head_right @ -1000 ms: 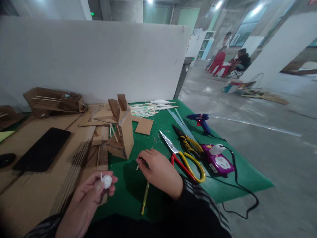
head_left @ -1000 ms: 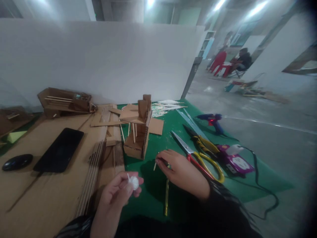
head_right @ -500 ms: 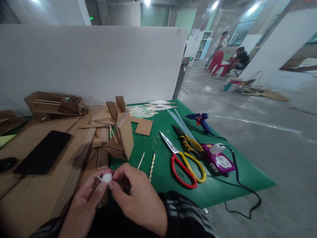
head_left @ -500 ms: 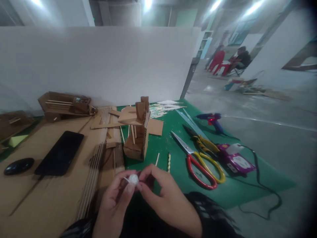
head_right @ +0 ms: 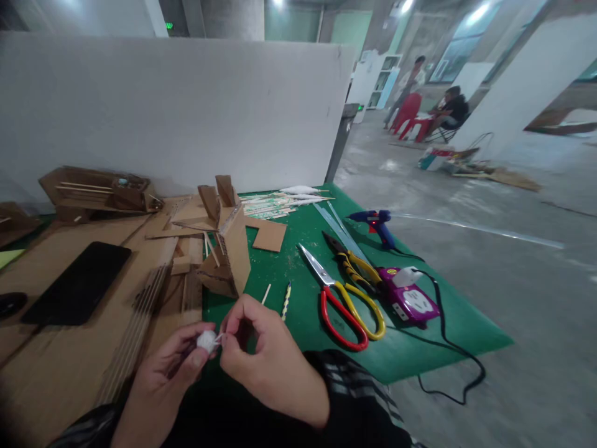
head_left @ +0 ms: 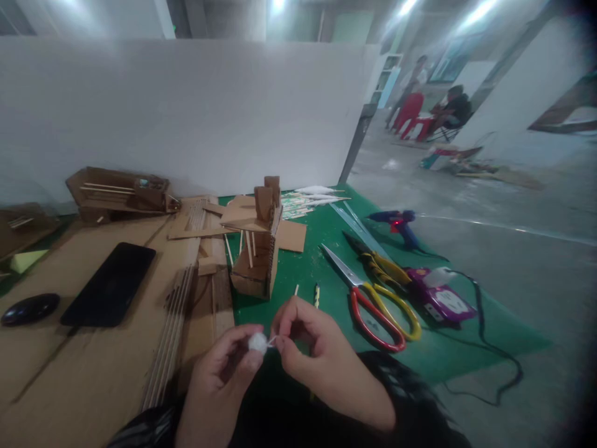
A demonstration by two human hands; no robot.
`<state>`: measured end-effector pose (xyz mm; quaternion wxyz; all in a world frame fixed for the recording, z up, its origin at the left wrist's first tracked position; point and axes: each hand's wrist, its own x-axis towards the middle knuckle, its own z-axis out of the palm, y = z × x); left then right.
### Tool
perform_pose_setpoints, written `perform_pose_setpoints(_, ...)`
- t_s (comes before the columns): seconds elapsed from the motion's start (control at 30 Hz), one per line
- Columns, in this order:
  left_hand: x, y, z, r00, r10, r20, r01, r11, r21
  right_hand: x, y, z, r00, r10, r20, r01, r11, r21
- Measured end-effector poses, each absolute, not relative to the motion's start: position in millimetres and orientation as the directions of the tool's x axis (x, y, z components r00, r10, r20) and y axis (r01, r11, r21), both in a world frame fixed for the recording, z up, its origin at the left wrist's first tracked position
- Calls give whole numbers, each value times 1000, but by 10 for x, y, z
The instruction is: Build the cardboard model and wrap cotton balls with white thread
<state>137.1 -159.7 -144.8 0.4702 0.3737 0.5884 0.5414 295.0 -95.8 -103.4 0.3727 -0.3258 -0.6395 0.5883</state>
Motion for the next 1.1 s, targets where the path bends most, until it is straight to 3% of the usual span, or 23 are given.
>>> perform_pose_setpoints(0.1,1394,-1626,-1480,-298,949,-99,-17,99,995,2973,-894,-1082,-646,763,-5,-199,-175,-964)
perform_pose_setpoints(0.17,1373,-1639,-1516,-288,956,-57,51,75,996,3000,-853,-1129,-729,682,-57,-226,-318,-921)
perform_pose_setpoints(0.27,1312,-1642,-1565,-214,976,-37,145,69,987,3040,-816,-1184,-744,661,-98,-225,-387,-894)
perform_pose_setpoints(0.5,1365,-1643,-1516,-338,941,17,137,32,990,3091,-894,-1153,-661,750,-21,-184,-189,-965)
perform_pose_setpoints(0.63,1390,-1649,-1507,-405,912,67,171,3,985,3096,-999,-1081,-584,809,63,9,83,-996)
perform_pose_setpoints(0.77,1350,-1645,-1555,-332,929,165,243,-85,966,3047,-1037,-1049,-553,817,164,153,293,-944)
perform_pose_setpoints(0.97,1308,-1648,-1596,-359,932,41,165,20,986,3005,-1035,-1080,-530,816,229,82,318,-944)
perform_pose_setpoints(1.1,1255,-1601,-1595,-324,938,-118,-76,99,992,2971,-1080,-1175,-480,843,241,-92,225,-970)
